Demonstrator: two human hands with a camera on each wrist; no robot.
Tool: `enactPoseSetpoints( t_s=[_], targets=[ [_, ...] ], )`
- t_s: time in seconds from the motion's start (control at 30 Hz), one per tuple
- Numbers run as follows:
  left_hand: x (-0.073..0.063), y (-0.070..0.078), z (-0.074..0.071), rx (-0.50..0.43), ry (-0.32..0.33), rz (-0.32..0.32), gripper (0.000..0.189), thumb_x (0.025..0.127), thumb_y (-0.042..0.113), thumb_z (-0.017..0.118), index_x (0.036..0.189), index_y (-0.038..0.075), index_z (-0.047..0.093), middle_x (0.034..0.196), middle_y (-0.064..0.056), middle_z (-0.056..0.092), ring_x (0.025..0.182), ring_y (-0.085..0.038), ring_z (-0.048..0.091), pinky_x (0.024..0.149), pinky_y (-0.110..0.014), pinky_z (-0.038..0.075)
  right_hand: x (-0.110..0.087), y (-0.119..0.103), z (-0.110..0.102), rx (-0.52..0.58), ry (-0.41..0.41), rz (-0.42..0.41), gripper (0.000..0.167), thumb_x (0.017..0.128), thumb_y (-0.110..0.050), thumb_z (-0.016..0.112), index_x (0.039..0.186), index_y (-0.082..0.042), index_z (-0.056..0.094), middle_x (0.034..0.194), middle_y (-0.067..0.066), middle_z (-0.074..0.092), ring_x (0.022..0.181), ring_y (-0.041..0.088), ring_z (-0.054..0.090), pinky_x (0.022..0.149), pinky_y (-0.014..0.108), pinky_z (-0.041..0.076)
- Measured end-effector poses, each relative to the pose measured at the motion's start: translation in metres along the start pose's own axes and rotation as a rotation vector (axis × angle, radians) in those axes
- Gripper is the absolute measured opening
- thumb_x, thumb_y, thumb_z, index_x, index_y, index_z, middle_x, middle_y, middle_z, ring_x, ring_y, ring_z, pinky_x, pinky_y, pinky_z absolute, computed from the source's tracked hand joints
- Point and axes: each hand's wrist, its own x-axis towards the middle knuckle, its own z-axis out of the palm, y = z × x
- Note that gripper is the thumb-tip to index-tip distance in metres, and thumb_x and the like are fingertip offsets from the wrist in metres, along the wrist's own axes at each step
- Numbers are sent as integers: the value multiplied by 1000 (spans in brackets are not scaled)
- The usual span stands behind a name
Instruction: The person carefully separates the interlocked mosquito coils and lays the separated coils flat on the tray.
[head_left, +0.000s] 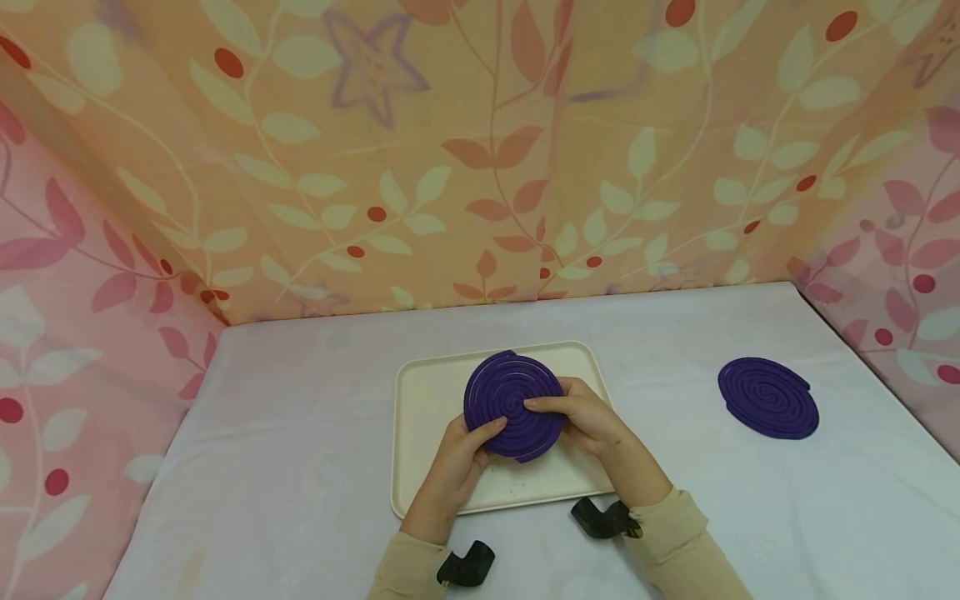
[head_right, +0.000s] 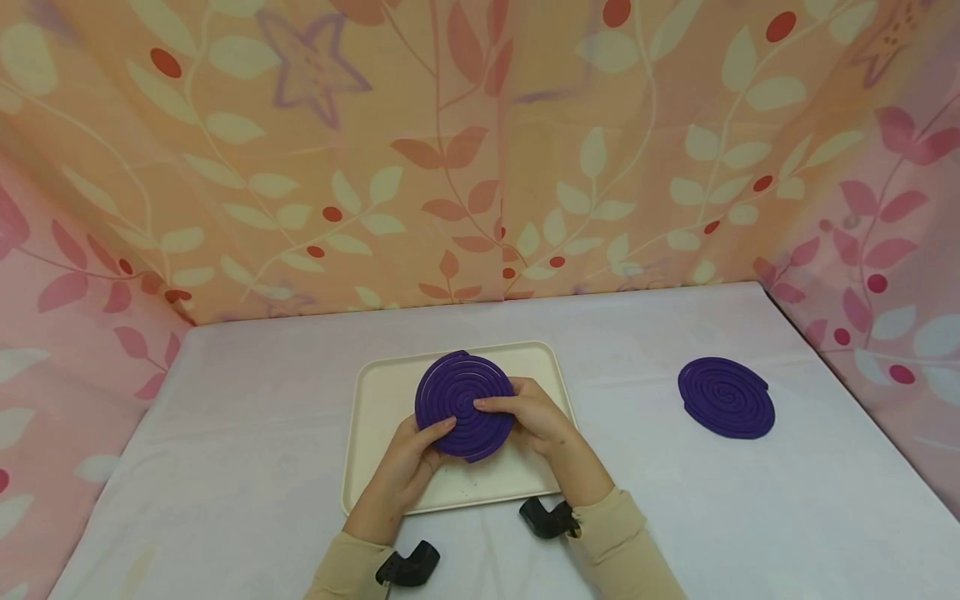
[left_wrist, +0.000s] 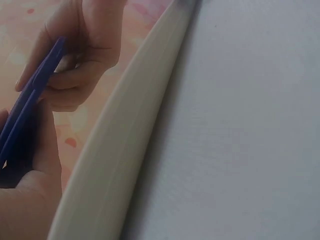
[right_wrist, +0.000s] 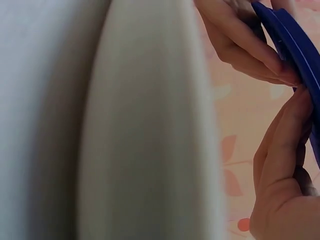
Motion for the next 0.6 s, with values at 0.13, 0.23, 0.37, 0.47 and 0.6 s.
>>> enactPoseSetpoints(
  t_s=[0.13, 0.23, 0.37, 0.47, 0.6],
  targets=[
    [0, 0, 0, -11, 4, 3, 49, 90, -3, 53, 134, -12, 34, 116, -13, 59, 100, -17, 62, 85, -30, 53, -1, -1, -1, 28, -42, 22, 17, 85, 6, 57, 97, -3, 64, 90, 4, 69, 79, 13, 67, 69, 24, 56],
    [0, 0, 0, -15, 12, 2, 47, 91, -3, 53, 133, -13, 35, 115, -13, 60, 99, -17, 63, 83, -30, 53, -1, 0, -2, 32, -63, 32, 15, 85, 4, 57, 97, -3, 63, 90, 4, 69, 79, 13, 67, 70, 24, 56],
    [-1, 1, 1, -20, 21, -3, 44, 91, -3, 53, 131, -13, 37, 111, -11, 62, 97, -17, 64, 82, -29, 54, -1, 0, -4, 32, -87, 37, 13, 86, 2, 58, 96, -4, 63, 89, 3, 69, 80, 12, 67, 71, 24, 56],
    [-1, 2, 2, -25, 24, -8, 42, 91, -4, 52, 129, -13, 39, 109, -10, 63, 96, -16, 64, 82, -29, 54, -1, 0, -5, 33, -101, 38, 14, 87, 2, 57, 95, -6, 65, 88, 3, 69, 80, 12, 67, 71, 24, 56],
    [-1, 2, 2, -36, 19, -13, 40, 91, -5, 52, 128, -14, 40, 107, -10, 63, 95, -17, 64, 81, -30, 54, -1, 0, -5, 35, -117, 46, 20, 87, 4, 53, 93, -10, 67, 90, 2, 69, 80, 12, 66, 70, 25, 56]
  ],
)
